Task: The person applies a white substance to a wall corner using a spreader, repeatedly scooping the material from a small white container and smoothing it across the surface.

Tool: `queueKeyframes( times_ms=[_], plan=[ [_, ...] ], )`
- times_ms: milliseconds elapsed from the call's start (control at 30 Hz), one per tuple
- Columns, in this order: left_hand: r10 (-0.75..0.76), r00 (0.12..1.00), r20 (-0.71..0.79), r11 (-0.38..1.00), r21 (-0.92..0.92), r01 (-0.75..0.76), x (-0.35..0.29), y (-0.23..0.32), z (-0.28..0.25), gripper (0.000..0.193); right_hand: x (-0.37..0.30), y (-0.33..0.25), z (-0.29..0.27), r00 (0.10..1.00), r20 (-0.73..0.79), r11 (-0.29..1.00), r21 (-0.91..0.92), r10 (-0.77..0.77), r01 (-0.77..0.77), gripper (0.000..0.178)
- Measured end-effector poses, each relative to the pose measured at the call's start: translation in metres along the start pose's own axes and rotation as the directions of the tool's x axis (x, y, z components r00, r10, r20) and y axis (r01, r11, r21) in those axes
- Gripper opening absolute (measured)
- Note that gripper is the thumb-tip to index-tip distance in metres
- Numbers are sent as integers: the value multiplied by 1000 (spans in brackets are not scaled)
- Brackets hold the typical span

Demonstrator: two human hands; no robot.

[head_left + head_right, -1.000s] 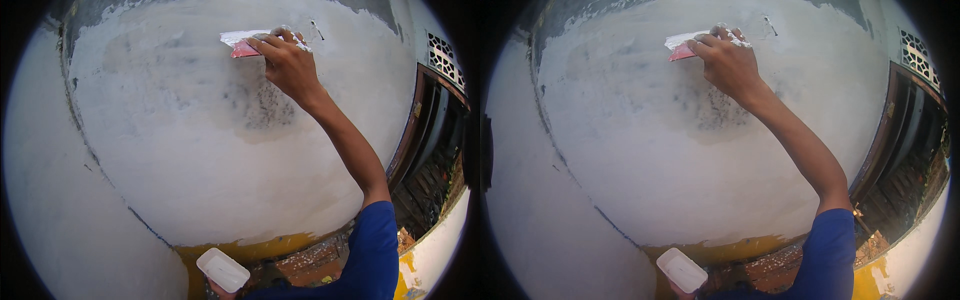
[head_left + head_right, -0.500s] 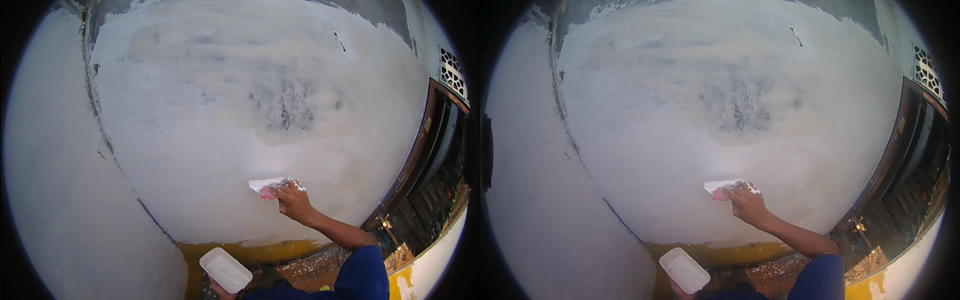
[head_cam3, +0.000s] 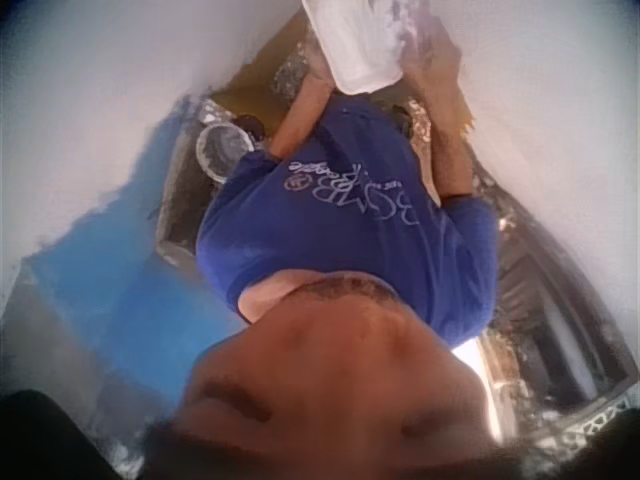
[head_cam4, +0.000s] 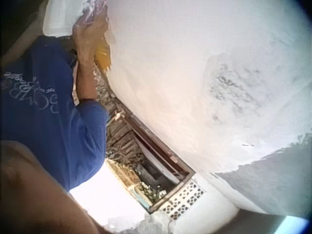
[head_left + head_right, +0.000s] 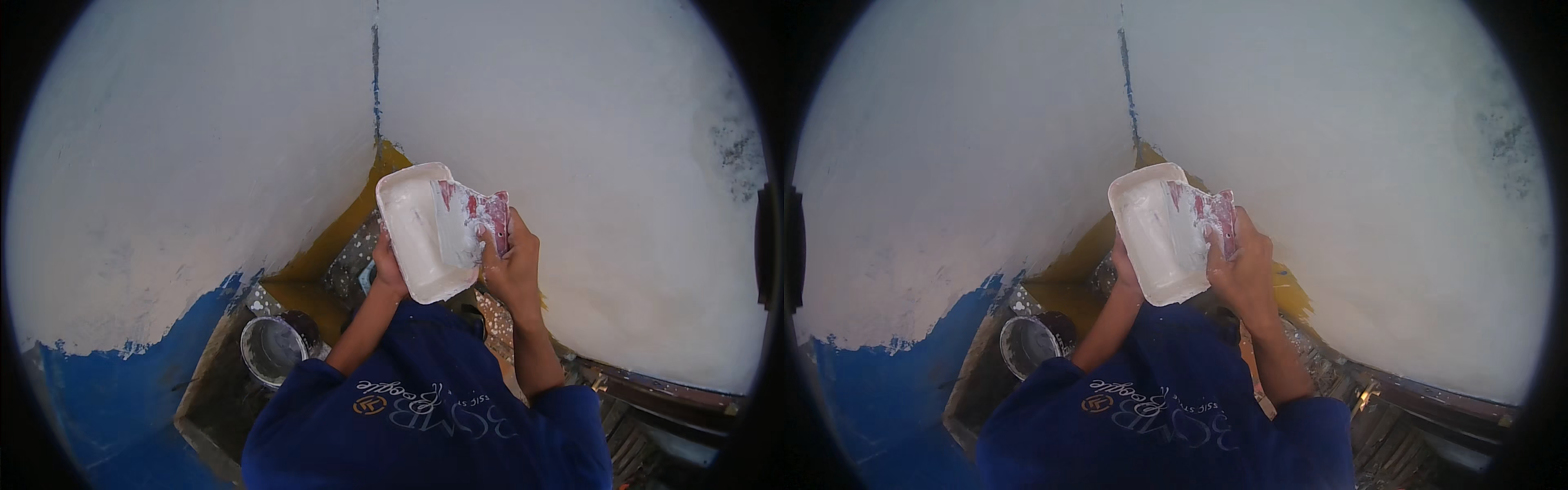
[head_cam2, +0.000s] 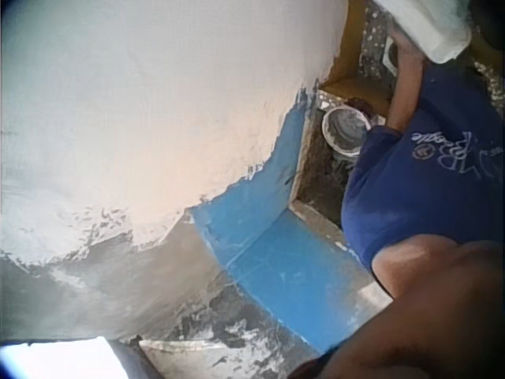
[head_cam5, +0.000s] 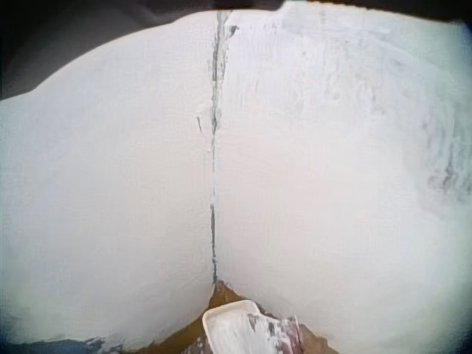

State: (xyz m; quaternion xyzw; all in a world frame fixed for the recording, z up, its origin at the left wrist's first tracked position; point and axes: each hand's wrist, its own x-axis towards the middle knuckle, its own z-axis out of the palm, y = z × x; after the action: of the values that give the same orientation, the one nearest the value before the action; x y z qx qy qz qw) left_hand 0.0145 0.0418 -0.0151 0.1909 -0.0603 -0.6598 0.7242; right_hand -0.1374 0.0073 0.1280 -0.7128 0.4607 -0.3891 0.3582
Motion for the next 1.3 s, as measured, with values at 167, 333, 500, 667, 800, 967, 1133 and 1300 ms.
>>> queueKeyframes(
  times_ms=[167,333,500,667,800,967,1133,1300],
  plan=[
    [175,983,49,984,-50,-173,-16,10,-7,71,3,3,38,950,236,843,-452,-204,293,28],
    [217,973,73,970,-131,-206,-18,6,-16,68,5,10,56,936,327,831,-478,-133,285,34],
    [200,980,-9,970,-136,-199,-12,-6,-23,66,6,13,58,933,348,893,-385,-93,233,32],
    [160,986,-41,977,-136,-164,-11,-16,-23,62,11,15,52,924,382,936,-317,-24,155,29],
    [146,989,-17,983,-111,-147,-5,-23,-32,62,13,18,49,916,400,965,-244,8,98,24],
    [155,988,12,981,-120,-153,0,-21,-35,63,33,72,48,849,523,982,112,72,-153,22],
    [113,994,-5,989,-93,-113,9,-20,-40,64,49,89,26,713,679,612,493,175,-619,36],
    [29,988,-154,994,-98,-45,16,-30,-52,56,55,95,-1,769,596,98,772,231,-628,42]
  ],
)
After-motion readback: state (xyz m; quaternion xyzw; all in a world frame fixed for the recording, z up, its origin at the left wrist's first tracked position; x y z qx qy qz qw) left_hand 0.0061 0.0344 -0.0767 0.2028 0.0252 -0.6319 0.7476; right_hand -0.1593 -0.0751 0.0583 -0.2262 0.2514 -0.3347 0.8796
